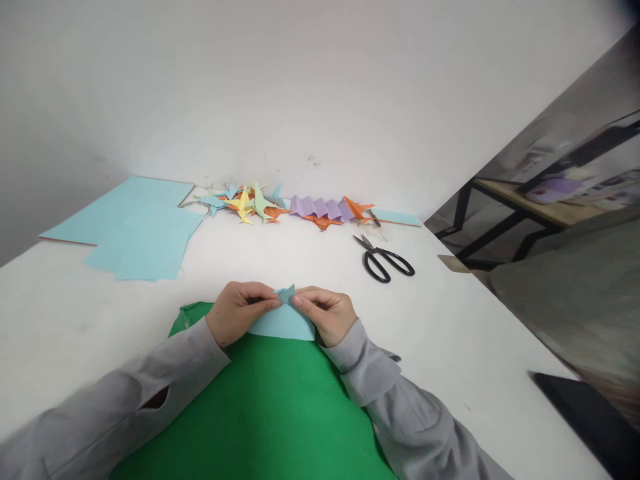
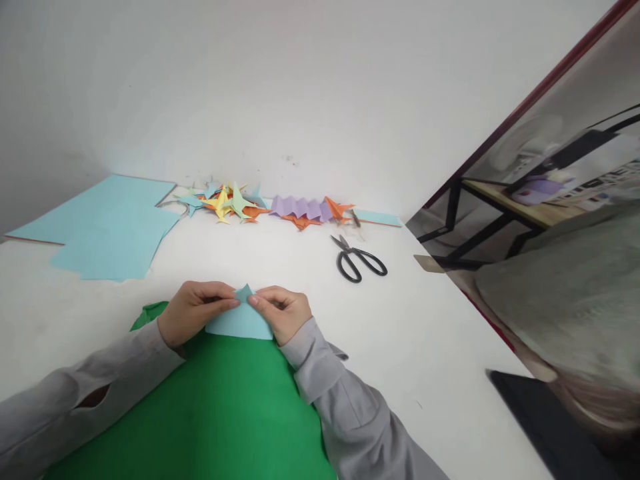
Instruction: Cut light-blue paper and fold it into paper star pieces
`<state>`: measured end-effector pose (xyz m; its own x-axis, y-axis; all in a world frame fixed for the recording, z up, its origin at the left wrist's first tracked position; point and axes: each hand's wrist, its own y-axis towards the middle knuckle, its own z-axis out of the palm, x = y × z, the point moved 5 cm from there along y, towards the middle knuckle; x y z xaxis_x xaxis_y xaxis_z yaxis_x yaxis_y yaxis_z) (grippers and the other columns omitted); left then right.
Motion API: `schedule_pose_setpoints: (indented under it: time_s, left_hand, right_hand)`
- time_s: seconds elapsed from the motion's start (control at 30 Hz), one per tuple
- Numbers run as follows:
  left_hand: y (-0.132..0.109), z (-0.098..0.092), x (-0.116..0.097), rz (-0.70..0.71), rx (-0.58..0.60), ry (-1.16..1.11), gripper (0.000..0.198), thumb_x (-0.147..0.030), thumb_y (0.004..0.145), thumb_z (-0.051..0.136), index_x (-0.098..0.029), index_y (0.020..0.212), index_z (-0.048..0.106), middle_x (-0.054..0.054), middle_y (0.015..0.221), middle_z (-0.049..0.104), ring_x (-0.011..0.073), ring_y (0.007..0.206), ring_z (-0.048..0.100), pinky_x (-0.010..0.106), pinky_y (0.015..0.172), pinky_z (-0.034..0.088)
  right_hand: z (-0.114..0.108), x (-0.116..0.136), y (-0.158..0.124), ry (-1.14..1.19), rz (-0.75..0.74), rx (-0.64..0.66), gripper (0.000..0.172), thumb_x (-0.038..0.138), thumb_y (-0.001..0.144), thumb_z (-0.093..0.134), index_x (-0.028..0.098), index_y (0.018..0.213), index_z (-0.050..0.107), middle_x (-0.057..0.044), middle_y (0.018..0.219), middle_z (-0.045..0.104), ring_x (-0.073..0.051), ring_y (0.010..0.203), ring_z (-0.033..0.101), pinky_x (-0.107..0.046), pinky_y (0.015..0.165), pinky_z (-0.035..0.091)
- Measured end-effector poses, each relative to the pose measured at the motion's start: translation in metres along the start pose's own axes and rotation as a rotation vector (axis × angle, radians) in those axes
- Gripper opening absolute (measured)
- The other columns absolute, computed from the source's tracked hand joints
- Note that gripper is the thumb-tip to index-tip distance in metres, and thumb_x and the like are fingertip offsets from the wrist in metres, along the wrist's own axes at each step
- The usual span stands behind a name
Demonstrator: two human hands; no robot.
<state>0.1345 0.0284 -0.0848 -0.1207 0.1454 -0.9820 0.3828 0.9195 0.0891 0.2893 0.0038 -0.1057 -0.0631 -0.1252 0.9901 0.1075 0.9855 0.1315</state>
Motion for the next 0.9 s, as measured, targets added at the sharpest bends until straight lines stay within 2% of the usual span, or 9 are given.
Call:
schedule_pose_setpoints:
  time_s: [0.1,0.27,0.4,0.6,0.73,0.9]
  left_hand:
    - [0.000,0.000,0.004,-0.075,0.000,0.009,0.018,-0.033,0.067,0.066,-0.015,0.067,0.070,0.002,0.067,0.067,0.0153,0.065,0.055,0.027,0.062,0.043]
    - [-0.001,0.000,0.014,-0.228,-0.033,-0.126,0.034,-0.042,0.068,0.064,-0.015,0.088,0.070,-0.002,0.056,0.056,0.0095,0.053,0.045,0.022,0.049,0.034]
    - [-0.002,0.004,0.018,-0.286,0.026,-0.212,0.036,-0.046,0.065,0.066,-0.012,0.076,0.071,-0.004,0.047,0.044,0.0066,0.045,0.035,0.021,0.043,0.025]
    - [-0.001,0.005,0.022,-0.340,0.035,-0.242,0.034,-0.040,0.057,0.073,-0.012,0.076,0.071,-0.005,0.044,0.046,0.0055,0.043,0.034,0.020,0.042,0.025]
    - [-0.001,0.005,0.023,-0.359,0.036,-0.267,0.031,-0.039,0.055,0.074,-0.011,0.068,0.070,-0.005,0.044,0.046,0.0051,0.044,0.036,0.020,0.043,0.026]
    - [-0.001,0.005,0.021,-0.351,0.060,-0.247,0.031,-0.041,0.056,0.073,-0.012,0.066,0.069,-0.006,0.043,0.044,0.0049,0.042,0.035,0.019,0.041,0.025]
  right_hand:
    - [-0.002,-0.002,-0.002,-0.015,0.080,-0.044,0.023,0.038,0.058,0.074,0.016,0.064,0.071,-0.004,0.058,0.067,-0.013,0.052,0.055,-0.026,0.049,0.043]
    - [-0.002,-0.003,-0.002,0.017,0.117,-0.082,0.024,0.038,0.054,0.076,0.016,0.062,0.070,-0.003,0.055,0.065,-0.011,0.048,0.052,-0.024,0.045,0.041]
    - [-0.003,-0.003,-0.002,-0.003,0.105,-0.083,0.024,0.038,0.055,0.076,0.016,0.062,0.070,-0.002,0.053,0.064,-0.011,0.046,0.050,-0.024,0.043,0.040]
    - [-0.001,-0.005,-0.002,0.057,0.123,-0.075,0.025,0.036,0.051,0.078,0.016,0.061,0.068,-0.002,0.052,0.064,-0.010,0.045,0.051,-0.023,0.043,0.042]
    - [0.002,-0.007,-0.002,0.168,0.138,-0.053,0.029,0.033,0.049,0.079,0.017,0.071,0.068,-0.001,0.058,0.067,-0.011,0.049,0.056,-0.024,0.048,0.045]
    - [0.002,-0.010,-0.001,0.136,0.148,-0.046,0.030,0.034,0.050,0.078,0.016,0.071,0.068,-0.001,0.055,0.065,-0.010,0.045,0.053,-0.023,0.044,0.042]
